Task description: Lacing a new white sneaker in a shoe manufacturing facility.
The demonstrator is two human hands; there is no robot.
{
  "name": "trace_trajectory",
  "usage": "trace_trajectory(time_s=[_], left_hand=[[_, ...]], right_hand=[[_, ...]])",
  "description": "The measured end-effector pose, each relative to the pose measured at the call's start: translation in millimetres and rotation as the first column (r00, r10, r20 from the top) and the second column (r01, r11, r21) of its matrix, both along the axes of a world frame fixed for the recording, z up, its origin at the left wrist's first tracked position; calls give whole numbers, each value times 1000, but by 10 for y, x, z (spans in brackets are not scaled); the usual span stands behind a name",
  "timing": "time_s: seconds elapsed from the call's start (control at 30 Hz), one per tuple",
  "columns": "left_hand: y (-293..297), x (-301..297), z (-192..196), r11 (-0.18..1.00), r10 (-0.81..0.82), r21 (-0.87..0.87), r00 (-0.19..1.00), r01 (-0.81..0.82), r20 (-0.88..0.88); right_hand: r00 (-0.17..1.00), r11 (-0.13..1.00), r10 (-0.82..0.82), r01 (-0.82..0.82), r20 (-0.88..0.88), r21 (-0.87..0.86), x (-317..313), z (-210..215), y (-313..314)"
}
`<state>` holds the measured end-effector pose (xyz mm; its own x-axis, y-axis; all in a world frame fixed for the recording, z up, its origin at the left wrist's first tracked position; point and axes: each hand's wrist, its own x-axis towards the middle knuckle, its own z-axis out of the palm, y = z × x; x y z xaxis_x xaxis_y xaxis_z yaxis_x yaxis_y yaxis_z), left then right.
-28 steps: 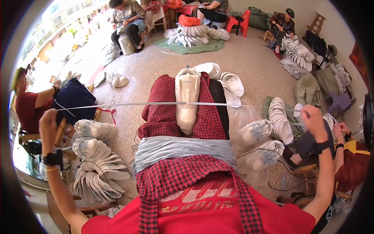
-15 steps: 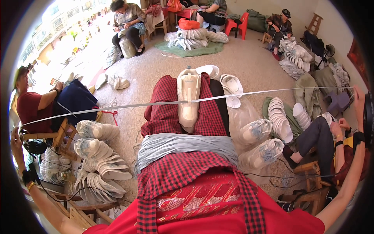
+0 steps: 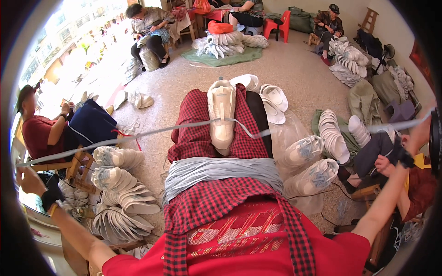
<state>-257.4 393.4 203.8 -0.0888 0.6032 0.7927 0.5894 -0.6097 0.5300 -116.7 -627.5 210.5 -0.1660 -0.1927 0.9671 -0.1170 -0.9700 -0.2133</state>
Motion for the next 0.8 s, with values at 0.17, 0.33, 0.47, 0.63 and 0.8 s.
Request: trace_trajectory(time_s=[0.17,0.33,0.47,0.63,0.8], left_hand=[[-896,1325,-829,606,-783,224,522,763,338],[-2508,2501,-1562,183,-971,-97,196,978,140],[-3370,2941,-2175,-47,-998,-249,-53,967,-17],[-3831,2919,-2672,-48,-998,-452,-65,891,-22],[-3824,2864,-2636,-36,-999,-536,-46,843,-4]], right_hand=[[138,125,990,-834,-16,537,1201,-1417,1899],[-288,-115,955,-589,-74,800,1521,-2106,3543],[-307,60,875,-698,-374,713,1849,-2593,4093],[-268,253,760,-718,-592,649,1764,-2633,4146],[-301,225,764,-705,-570,673,1761,-2635,4138]])
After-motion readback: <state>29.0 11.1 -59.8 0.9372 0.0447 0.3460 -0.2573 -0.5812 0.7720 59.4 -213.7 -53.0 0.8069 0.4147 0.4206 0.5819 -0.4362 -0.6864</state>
